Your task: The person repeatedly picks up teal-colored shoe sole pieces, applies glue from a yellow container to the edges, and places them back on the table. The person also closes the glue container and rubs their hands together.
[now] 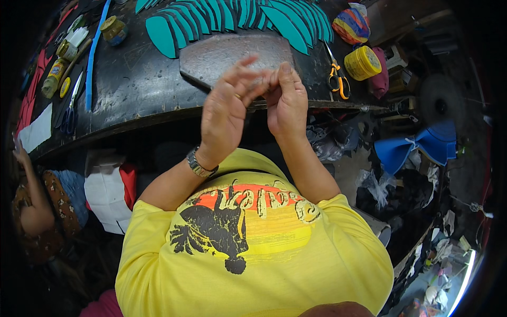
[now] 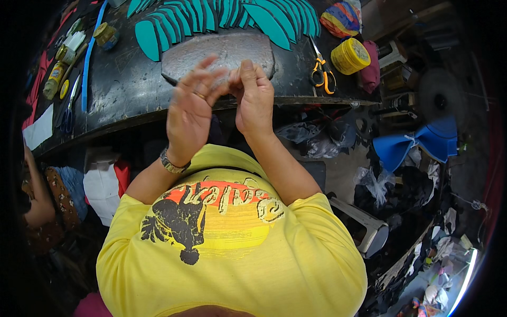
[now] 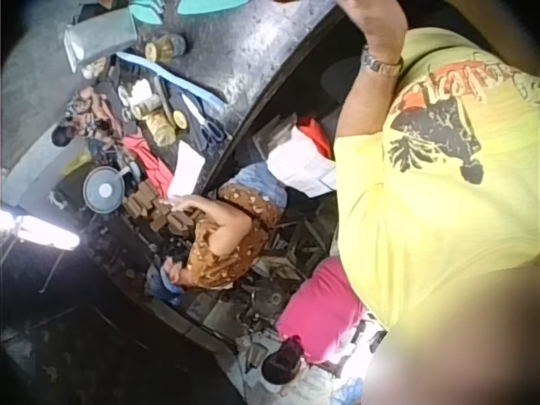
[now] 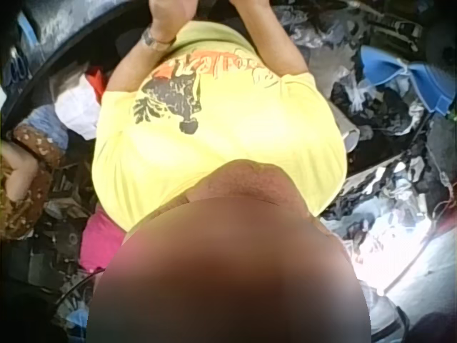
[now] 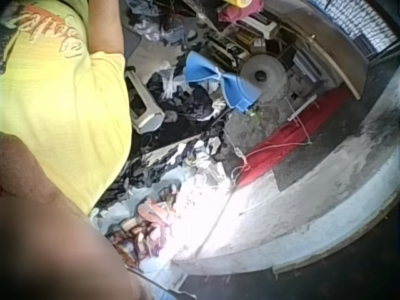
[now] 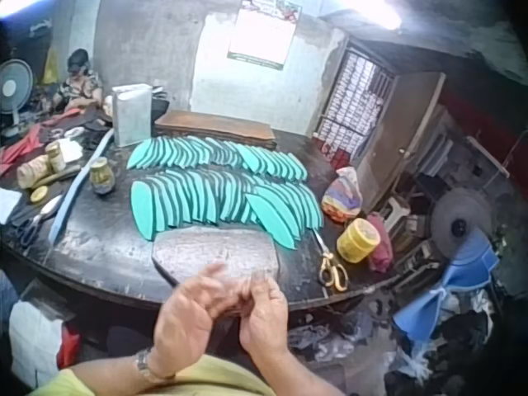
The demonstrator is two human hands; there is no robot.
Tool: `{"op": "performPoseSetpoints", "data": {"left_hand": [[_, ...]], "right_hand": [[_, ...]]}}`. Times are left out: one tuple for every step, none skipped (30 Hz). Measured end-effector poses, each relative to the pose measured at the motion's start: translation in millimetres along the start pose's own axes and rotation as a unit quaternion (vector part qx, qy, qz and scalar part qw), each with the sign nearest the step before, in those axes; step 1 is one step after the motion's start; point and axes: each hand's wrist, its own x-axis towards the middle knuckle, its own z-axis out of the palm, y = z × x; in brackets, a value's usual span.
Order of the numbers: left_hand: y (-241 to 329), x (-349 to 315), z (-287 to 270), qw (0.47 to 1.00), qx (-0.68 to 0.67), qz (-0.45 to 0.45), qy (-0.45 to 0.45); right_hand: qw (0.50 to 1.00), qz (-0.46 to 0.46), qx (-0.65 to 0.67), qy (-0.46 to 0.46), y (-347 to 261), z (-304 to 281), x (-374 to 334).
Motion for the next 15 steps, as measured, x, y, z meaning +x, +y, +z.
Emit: {"op": "performPoseSetpoints", "data": {"left_hand": [[1.4,3.2,-0.9,0.999,-0.007,0.032,0.024],[0.6,5.7,1.2,0.998,0.004,0.045,0.053],[0.6,9.9,1.8,0.995,0.09,0.033,0.012],[-0.9,11.7,5.8,0.984,0.175,0.023,-0.011],[-2.6,16.4,7.7,0.966,0.257,0.012,-0.035],[-1.1,16.4,10.5,0.919,0.387,0.04,-0.071],[0.4,22.0,8.2,0.919,0.382,0.08,-0.055],[3.7,33.6,2.4,0.911,0.386,0.129,-0.061],[7.4,41.5,-2.4,0.906,0.387,0.163,-0.059],[9.1,42.9,-2.4,0.935,0.341,0.097,-0.023],[12.0,42.7,-2.2,0.958,0.284,0.024,0.029],[10.2,44.4,1.1,0.94,0.332,0.078,-0.005],[9.6,46.8,3.9,0.915,0.379,0.134,-0.037],[6.6,34.9,14.5,0.957,0.269,0.086,-0.063],[3.8,22.0,27.0,0.969,0.236,0.035,-0.059]], "right_hand": [[0.999,-0.034,0.007,0.007,4.9,2.7,-0.1],[0.998,-0.021,-0.055,0.007,5.7,3.3,0.3],[0.993,-0.064,-0.092,-0.046,8.0,5.0,-1.1],[0.984,-0.103,-0.122,-0.076,14.1,9.9,-4.9],[0.974,-0.123,-0.157,-0.107,18.3,14.3,-11.0],[0.961,-0.134,-0.191,-0.151,19.3,17.4,-21.1],[0.944,-0.144,-0.22,-0.198,21.1,22.5,-30.0],[0.927,-0.15,-0.244,-0.24,20.9,27.7,-39.3],[0.909,-0.151,-0.273,-0.276,19.9,33.9,-47.9],[0.896,-0.176,-0.284,-0.292,19.3,40.6,-48.9],[0.874,-0.221,-0.3,-0.312,16.5,46.5,-47.1],[0.883,-0.229,-0.298,-0.282,12.8,51.7,-41.2],[0.886,-0.245,-0.291,-0.267,7.2,53.9,-29.5],[0.881,-0.282,-0.28,-0.257,0.9,56.0,-17.6],[0.9,-0.261,-0.271,-0.22,-7.9,54.2,-7.9]]}}
